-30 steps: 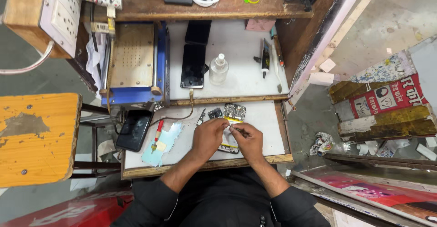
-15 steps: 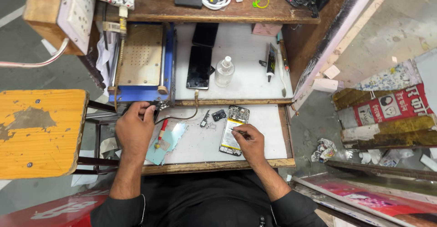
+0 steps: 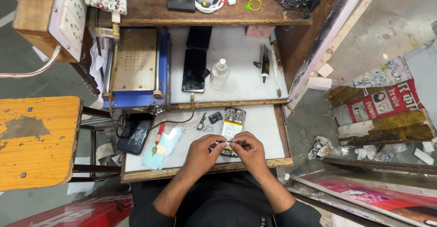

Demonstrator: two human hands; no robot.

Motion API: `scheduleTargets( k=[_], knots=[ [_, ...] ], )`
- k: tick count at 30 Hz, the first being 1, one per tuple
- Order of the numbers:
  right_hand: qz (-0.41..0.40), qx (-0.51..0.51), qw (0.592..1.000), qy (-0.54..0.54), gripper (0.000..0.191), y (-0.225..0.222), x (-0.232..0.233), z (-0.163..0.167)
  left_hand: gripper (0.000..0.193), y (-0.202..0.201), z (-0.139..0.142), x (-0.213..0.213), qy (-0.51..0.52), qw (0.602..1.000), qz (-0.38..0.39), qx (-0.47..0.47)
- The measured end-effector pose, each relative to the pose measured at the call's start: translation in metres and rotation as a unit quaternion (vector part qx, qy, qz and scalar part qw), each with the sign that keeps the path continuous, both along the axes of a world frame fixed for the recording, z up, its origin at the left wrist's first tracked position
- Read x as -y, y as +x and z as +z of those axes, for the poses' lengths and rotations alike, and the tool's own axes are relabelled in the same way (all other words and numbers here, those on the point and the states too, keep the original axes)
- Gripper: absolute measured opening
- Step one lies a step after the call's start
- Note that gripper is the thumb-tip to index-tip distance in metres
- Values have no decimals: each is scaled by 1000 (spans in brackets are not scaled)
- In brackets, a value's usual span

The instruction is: The person disassembles a smartphone, removes the metal frame, and manipulates internal components including the battery and motherboard. They use a small metal tool to pry and adjust parts, then reposition the frame and other components on the workbench.

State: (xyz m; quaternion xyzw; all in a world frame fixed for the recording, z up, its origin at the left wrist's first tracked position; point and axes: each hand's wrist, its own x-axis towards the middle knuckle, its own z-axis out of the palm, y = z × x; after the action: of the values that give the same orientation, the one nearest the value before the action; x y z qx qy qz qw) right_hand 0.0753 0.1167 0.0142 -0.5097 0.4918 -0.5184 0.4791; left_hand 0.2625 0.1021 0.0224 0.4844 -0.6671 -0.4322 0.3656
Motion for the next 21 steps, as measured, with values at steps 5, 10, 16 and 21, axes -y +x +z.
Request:
scheduleTargets(
  k=[5, 10, 16, 21],
  knots=[
    [23, -138, 990, -12, 22, -15, -2, 8, 15, -3, 3, 3, 13, 1000, -2, 0],
    [-167, -394, 904, 1, 41, -62, 32, 27, 15, 23, -11, 6, 110, 983, 68, 129],
    [-215, -559, 793, -109, 40, -95, 83, 46, 26, 40, 19, 4, 98, 963, 111, 223],
    [-204, -538, 817, -44, 29, -98, 93, 46, 25, 74, 141, -33, -107, 992, 64, -34]
  ],
)
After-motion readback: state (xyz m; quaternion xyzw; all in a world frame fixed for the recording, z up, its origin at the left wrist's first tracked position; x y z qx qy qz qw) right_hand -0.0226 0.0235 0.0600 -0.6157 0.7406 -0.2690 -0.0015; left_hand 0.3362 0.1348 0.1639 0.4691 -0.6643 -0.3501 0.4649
